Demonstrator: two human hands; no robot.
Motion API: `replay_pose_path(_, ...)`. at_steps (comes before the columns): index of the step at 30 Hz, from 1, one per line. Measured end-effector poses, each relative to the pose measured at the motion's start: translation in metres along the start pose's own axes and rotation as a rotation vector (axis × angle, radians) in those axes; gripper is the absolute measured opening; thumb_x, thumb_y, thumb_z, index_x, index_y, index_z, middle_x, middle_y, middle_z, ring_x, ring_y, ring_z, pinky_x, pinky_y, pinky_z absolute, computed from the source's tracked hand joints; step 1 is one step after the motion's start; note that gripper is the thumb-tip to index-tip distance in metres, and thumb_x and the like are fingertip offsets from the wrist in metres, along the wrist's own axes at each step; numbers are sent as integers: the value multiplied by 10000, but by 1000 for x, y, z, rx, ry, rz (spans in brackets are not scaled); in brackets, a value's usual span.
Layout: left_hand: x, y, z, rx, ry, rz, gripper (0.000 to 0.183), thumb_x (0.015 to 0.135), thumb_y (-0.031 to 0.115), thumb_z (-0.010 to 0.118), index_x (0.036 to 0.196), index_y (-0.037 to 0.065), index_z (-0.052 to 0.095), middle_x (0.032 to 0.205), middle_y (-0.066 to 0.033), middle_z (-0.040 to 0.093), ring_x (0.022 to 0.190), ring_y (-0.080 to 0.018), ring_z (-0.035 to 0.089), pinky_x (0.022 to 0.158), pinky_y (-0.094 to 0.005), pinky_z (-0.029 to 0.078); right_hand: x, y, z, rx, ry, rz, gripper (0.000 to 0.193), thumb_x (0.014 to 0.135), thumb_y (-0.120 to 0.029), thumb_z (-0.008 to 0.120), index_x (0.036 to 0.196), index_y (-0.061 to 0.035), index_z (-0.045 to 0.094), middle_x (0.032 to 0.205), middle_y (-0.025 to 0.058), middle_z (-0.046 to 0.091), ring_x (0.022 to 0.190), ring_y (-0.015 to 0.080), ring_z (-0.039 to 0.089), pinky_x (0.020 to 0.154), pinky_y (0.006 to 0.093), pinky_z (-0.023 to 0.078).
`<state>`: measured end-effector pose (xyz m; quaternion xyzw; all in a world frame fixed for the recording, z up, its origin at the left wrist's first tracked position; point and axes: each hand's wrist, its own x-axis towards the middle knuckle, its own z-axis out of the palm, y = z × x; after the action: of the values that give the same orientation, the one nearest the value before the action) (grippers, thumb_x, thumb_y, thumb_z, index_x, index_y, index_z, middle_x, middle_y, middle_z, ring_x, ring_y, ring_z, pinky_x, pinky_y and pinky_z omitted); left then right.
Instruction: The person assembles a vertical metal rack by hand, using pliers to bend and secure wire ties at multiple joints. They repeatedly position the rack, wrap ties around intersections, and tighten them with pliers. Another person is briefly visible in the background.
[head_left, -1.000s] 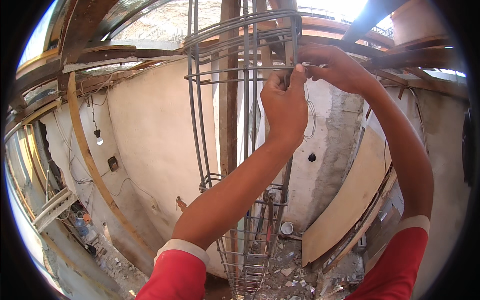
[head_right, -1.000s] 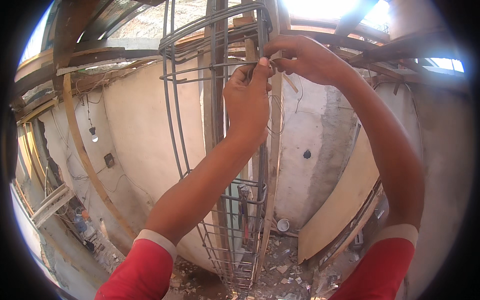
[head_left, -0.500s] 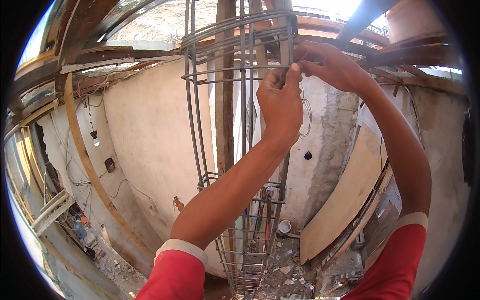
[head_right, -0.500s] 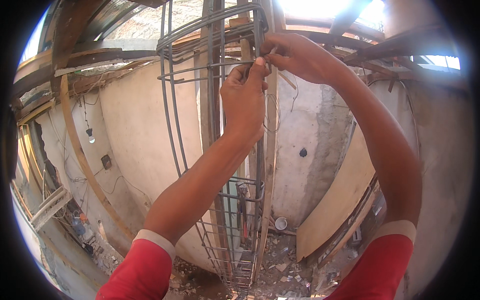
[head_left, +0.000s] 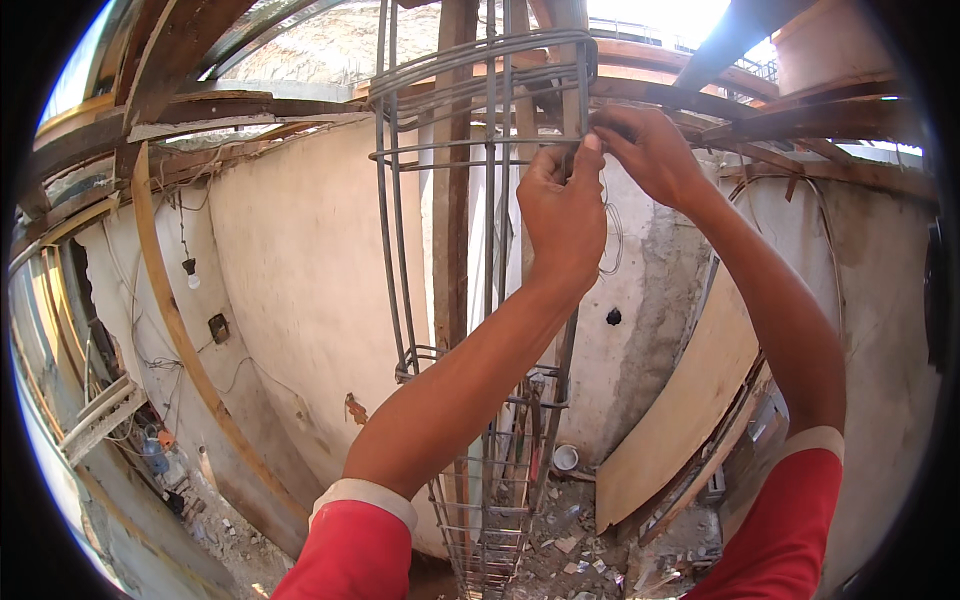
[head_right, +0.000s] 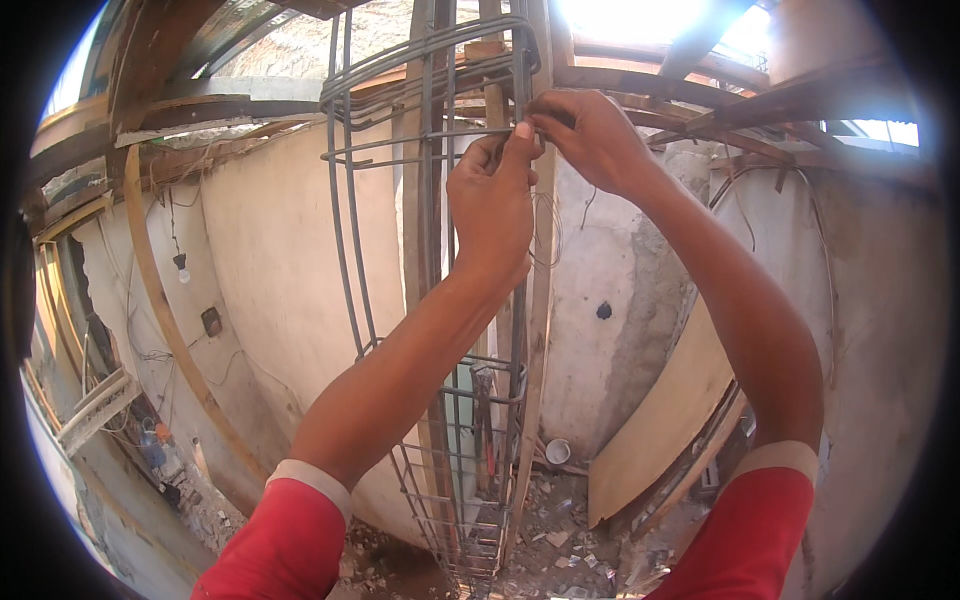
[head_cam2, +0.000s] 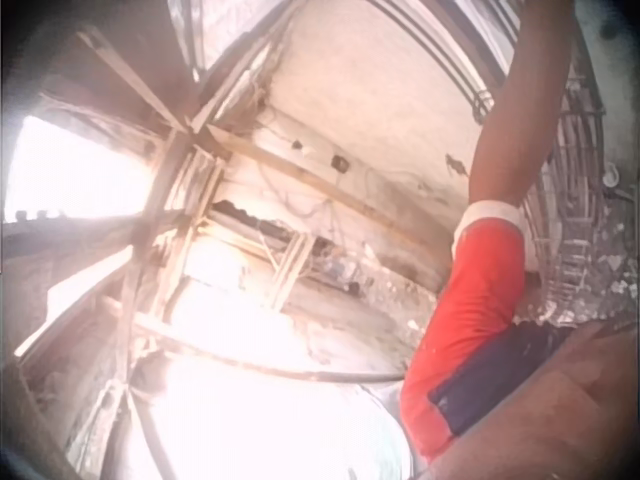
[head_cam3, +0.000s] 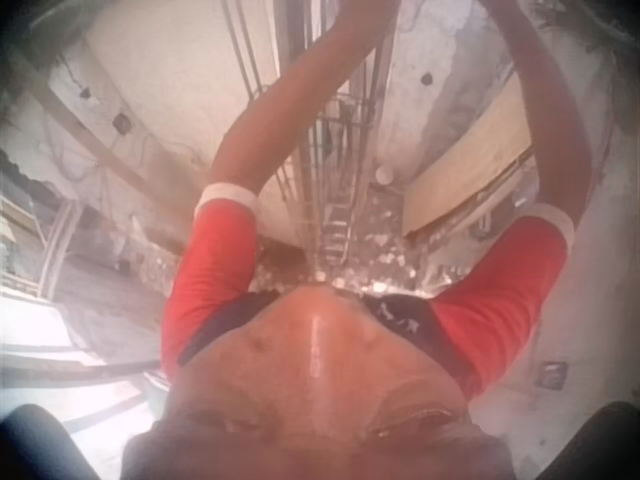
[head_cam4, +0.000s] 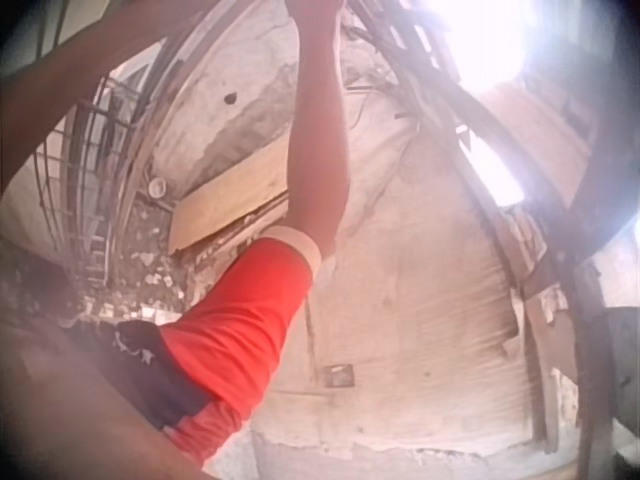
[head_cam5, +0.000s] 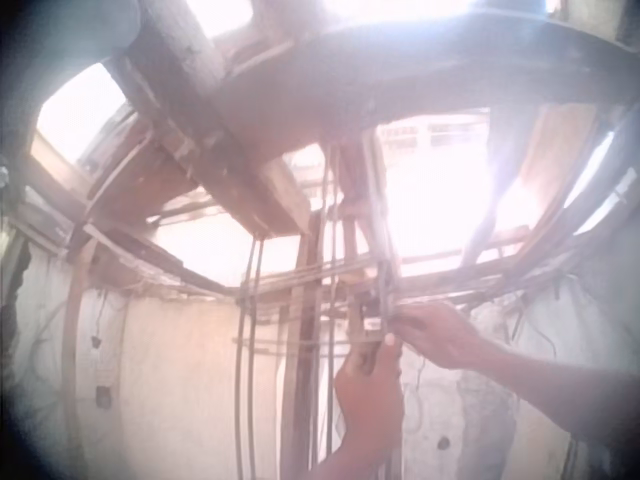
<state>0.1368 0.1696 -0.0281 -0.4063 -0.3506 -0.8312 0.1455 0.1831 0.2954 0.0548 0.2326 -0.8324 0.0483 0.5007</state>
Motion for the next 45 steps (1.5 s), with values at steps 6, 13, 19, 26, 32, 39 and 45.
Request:
replay_pose_path(6, 0, 4, -1, 10, 22, -36, 350, 984, 338, 726, 1064, 3, 665, 903, -2, 654, 778, -79, 495, 708, -248, 428, 8, 3, -10, -22, -111, -14, 250, 1007, -210, 607, 1093, 5, 701, 973, 164, 707, 864, 294, 658, 837, 403, 515)
replay_pose_path(13, 2, 1, -3, -22, -4, -37, 373, 972, 363, 743, 1055, 7, 667, 905, -6, 658, 777, -77, 495, 703, -243, 425, -2, 4, 1, 154, -45, 28, 263, 1027, -223, 587, 1053, 18, 690, 947, 128, 701, 863, 241, 654, 858, 392, 506)
replay_pose_path(19, 6, -6, -3, -22, 5, -5, 366, 970, 365, 747, 1039, 13, 672, 896, -4, 660, 761, -74, 495, 696, -237, 422, 5, 9, -13, 164, -163, 26, 261, 1035, -233, 588, 1056, 15, 668, 954, 105, 693, 883, 217, 655, 838, 392, 501)
replay_pose_path(26, 2, 8, -9, 69, -15, -37, 312, 989, 298, 722, 1062, -5, 711, 918, -14, 695, 760, -74, 528, 699, -246, 432, 4, 2, -17, -68, -124, -47, 218, 1046, -185, 577, 1155, -2, 620, 1004, 133, 672, 983, 266, 656, 890, 396, 504)
replay_pose_path(32, 4, 10, -23, 261, -148, 30, 269, 1047, 214, 590, 1094, -13, 727, 861, -63, 719, 704, -77, 598, 613, -264, 452, 4, 16, -2, -21, 43, -173, 218, 1038, -148, 571, 1208, -12, 567, 1129, 180, 649, 1024, 359, 647, 902, 409, 516)
replay_pose_path(39, 4, 29, -40, 500, -237, 74, 310, 1068, 202, 548, 1192, -33, 708, 945, -77, 749, 836, -121, 707, 773, -262, 529, 4, 19, -2, -207, 52, -180, 218, 993, -104, 587, 1197, -31, 566, 1071, 173, 627, 1011, 399, 634, 830, 449, 512)
replay_pose_path(45, 0, 79, -57, 1050, -252, 328, 269, 1018, 198, 615, 1119, -24, 728, 759, -101, 718, 628, -142, 638, 590, -358, 466, -17, 11, -3, -302, 102, -176, 176, 997, -88, 570, 1157, -14, 573, 1070, 191, 622, 982, 414, 635, 809, 468, 509)
